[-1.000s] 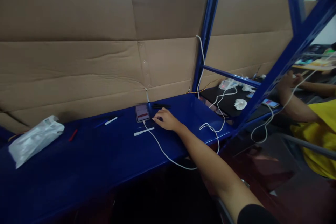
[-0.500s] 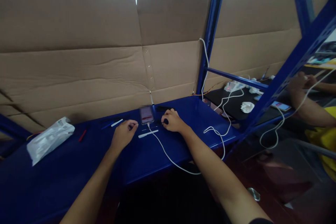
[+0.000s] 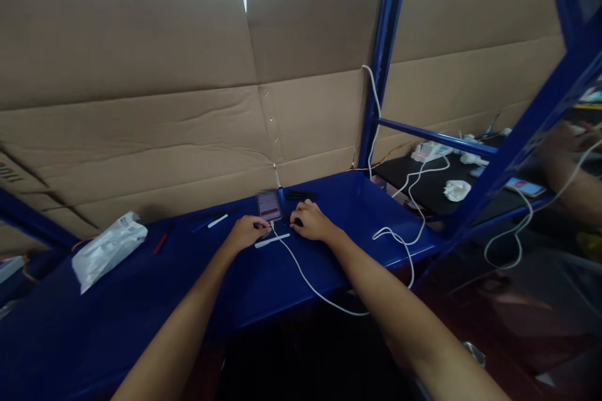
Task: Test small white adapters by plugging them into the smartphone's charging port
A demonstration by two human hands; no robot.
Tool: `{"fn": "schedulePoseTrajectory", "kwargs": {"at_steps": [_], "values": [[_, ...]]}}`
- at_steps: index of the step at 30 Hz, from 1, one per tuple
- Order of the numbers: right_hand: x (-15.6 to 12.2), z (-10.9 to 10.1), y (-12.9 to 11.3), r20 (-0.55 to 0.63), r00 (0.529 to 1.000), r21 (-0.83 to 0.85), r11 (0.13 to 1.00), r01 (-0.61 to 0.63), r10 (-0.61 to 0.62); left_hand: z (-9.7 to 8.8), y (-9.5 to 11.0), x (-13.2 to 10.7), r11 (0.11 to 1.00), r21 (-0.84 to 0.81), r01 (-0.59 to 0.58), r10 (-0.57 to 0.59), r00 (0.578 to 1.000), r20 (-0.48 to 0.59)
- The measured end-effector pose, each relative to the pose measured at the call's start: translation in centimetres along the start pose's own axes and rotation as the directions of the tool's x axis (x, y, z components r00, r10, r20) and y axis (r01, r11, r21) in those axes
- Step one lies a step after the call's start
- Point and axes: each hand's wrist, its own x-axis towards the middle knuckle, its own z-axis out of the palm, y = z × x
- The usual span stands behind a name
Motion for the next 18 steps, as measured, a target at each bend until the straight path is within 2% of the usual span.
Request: {"fn": "schedulePoseTrajectory", "kwargs": {"at_steps": [6, 11, 14, 18], "values": [[0.2, 0.1, -0.6, 0.041, 0.999, -0.078, 0.996, 0.035, -0.032, -0.2, 1.0, -0.3, 0.965, 0.253, -0.070, 0.058, 0.997, 0.052], [0.2, 0.2, -0.8, 0.014, 0.998, -0.098, 0.993, 0.063, -0.062, -0.8, 1.4, -0.9, 0.917, 0.364, -0.167, 0.153, 0.986, 0.066], [0.3, 0.1, -0.7, -0.052, 0.996, -0.064, 0.996, 0.067, -0.071, -1.3, 0.3, -1.5, 0.939, 0.298, -0.170, 0.178, 0.984, 0.003], [0.7, 0.1, -0.4, -0.188, 0.980, 0.110, 0.990, 0.088, -0.066, -1.2, -1.4, -1.9, 0.997, -0.023, -0.080, 0.074, 0.978, -0.195]]}}
